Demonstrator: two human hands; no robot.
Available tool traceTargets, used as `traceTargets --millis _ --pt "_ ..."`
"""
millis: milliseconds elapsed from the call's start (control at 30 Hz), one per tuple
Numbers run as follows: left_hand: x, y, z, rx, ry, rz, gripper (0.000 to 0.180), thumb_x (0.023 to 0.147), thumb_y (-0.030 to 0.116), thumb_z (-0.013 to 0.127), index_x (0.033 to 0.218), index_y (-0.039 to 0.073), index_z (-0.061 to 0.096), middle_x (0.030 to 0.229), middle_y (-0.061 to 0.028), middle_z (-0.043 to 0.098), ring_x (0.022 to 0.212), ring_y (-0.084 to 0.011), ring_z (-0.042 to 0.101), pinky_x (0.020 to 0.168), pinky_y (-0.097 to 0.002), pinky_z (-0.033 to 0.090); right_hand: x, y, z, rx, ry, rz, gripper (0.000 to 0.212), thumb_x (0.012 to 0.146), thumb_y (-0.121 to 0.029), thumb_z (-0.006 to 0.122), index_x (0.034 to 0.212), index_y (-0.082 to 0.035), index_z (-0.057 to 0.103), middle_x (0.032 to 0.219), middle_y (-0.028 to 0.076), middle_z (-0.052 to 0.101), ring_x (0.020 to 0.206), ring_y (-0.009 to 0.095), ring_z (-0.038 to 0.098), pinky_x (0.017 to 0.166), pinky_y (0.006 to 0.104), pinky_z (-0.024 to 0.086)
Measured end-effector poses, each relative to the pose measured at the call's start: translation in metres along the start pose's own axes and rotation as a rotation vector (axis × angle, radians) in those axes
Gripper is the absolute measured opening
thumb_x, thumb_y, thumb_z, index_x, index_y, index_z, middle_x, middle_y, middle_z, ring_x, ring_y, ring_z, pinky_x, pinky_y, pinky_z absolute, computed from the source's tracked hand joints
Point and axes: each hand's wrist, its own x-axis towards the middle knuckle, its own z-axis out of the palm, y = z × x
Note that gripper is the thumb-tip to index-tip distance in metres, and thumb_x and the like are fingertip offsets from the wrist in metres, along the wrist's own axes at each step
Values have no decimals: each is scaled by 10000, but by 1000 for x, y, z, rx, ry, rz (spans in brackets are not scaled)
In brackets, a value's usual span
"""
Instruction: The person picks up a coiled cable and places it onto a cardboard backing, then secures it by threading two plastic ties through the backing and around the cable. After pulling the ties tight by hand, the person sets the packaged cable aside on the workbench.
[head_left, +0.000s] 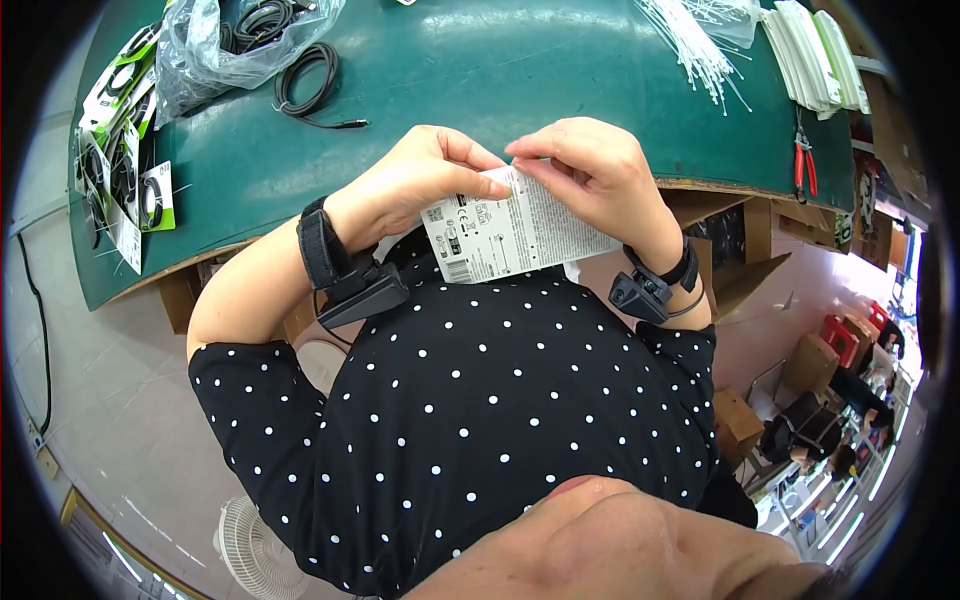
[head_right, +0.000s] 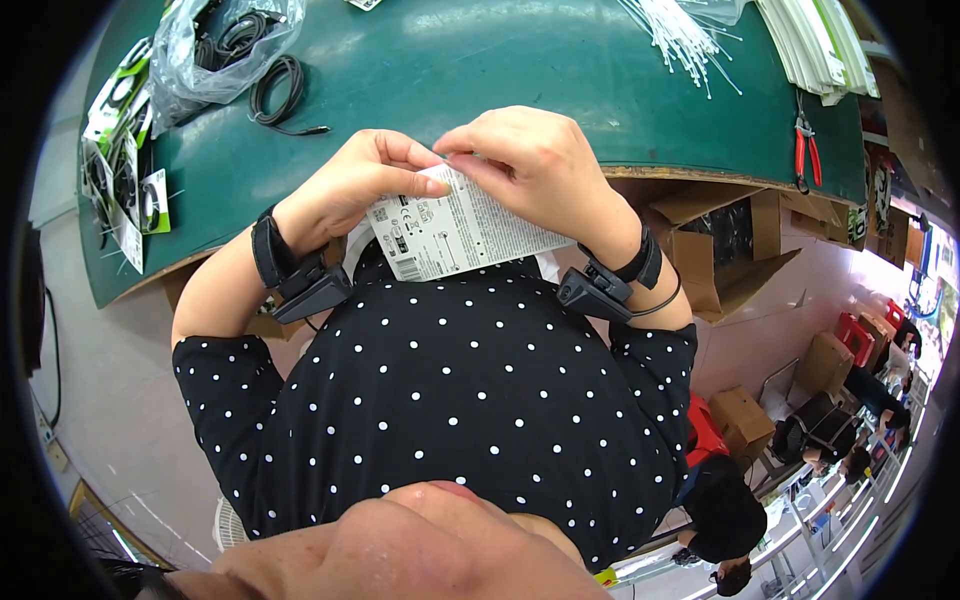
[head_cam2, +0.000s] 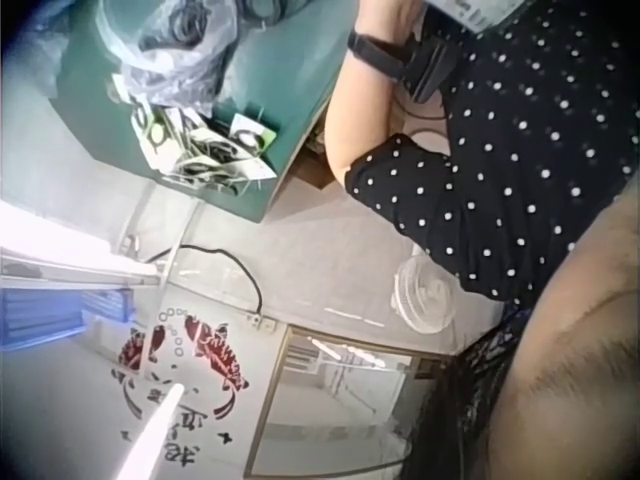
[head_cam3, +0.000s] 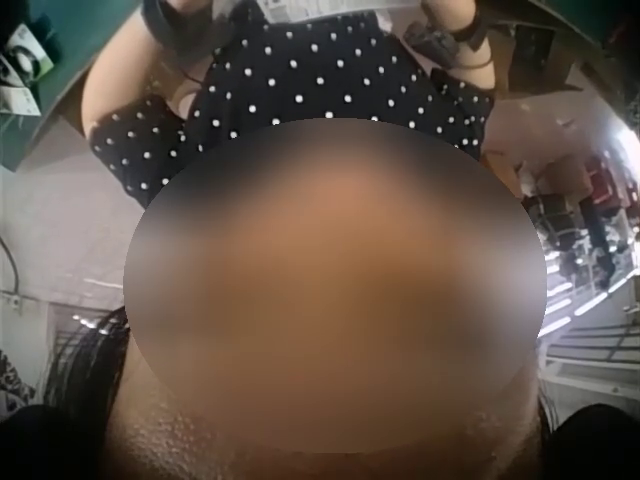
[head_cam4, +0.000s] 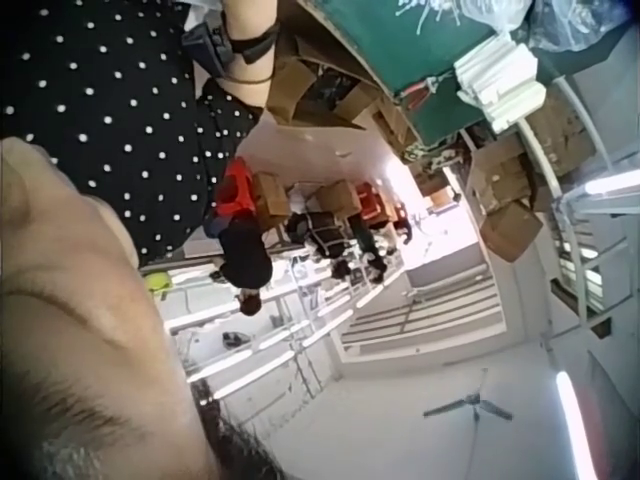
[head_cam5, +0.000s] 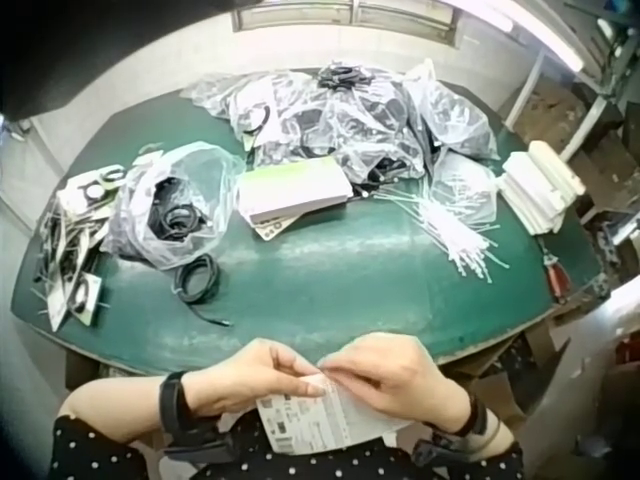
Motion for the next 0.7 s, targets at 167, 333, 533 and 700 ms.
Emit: traceTargets --millis 167,333,533,700 --pt "2 -1 -1 -3 -16 -13 191 736 10 744 907 -40 676 838 -129 689 740 -153 667 685 -260 540 -2 9 -1 -106 59 -207 141 739 0 708 872 -42 691 770 47 651 658 158 569 580 256 442" --pt "1 1 0 1 -16 6 192 734 4 742 908 -43 674 840 -133 689 742 -154 668 683 -258 541 -2 7 -9 17 69 -84 139 723 3 712 856 -30 690 777 55 650 667 191 574 605 280 448" --pt "1 5 -1 47 -30 -5 204 750 13 742 931 -40 666 877 -126 696 788 -152 674 733 -253 539 -2 6 -10 96 -31 14 144 694 -14 731 829 -47 694 790 43 629 700 197 558 620 303 441" --pt "1 6 -1 6 -23 -9 207 741 14 747 922 -50 669 858 -142 692 755 -157 674 700 -260 544 -1 2 -10 -72 -58 -108 159 674 -28 743 819 -72 697 786 30 587 707 192 522 610 306 418"
